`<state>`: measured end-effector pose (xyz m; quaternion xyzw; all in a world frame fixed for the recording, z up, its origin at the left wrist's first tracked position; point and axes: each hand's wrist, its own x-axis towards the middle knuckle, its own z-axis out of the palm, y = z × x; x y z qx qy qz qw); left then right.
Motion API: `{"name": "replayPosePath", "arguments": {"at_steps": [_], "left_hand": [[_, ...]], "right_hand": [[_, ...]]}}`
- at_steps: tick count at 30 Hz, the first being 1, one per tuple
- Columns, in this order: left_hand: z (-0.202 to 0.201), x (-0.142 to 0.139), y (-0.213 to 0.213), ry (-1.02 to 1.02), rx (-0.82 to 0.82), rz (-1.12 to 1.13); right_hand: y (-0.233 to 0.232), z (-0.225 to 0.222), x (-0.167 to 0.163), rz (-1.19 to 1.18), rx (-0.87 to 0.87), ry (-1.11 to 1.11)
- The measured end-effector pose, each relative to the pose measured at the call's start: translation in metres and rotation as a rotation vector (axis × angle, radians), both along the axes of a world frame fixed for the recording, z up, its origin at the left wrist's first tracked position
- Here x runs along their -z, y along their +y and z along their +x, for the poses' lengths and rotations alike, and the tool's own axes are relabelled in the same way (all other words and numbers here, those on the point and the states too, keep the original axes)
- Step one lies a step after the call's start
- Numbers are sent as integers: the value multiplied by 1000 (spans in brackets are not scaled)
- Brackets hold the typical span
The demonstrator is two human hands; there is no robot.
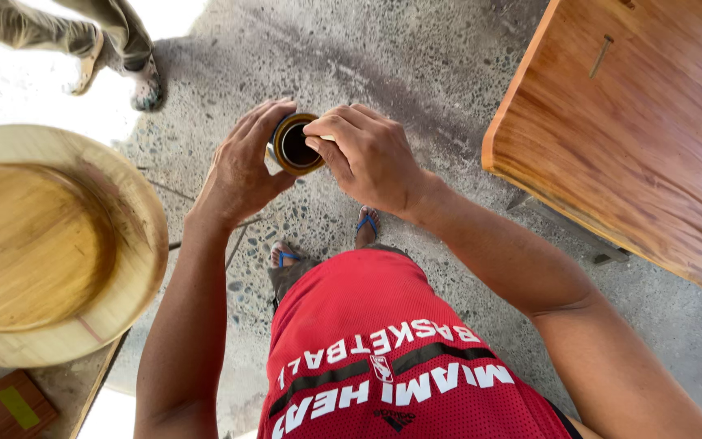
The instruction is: The person rubs a round wooden object with a small abrasive pad, then picks up a small square wood sample and compares it to the round object. The person then opens a can of dark wood finish, stirs it with a brush, and prepares to apply it.
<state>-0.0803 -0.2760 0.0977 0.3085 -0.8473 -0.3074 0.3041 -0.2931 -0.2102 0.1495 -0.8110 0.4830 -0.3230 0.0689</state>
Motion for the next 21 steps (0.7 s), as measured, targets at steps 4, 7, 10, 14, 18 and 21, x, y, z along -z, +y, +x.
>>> {"name": "replayPosePath", "arguments": {"at_steps": [4, 7, 10, 14, 18, 21], "left_hand": [[-2, 3, 0, -12, 6, 5], [-2, 5, 2, 7, 16, 16], [-2, 6, 4, -5, 12, 32], [0, 6, 5, 2, 7, 54], [0, 6, 7, 5, -7, 69], [2, 7, 6, 8, -4, 75]], "right_hand": [[1, 0, 4, 56, -23, -77], [2, -1, 7, 24, -9, -26], [3, -3, 8, -3, -19, -31], [1, -2, 10, -1, -47, -3], [-1, 1, 10, -13, -127, 8], [-3, 1, 9, -41, -109, 73]]}}
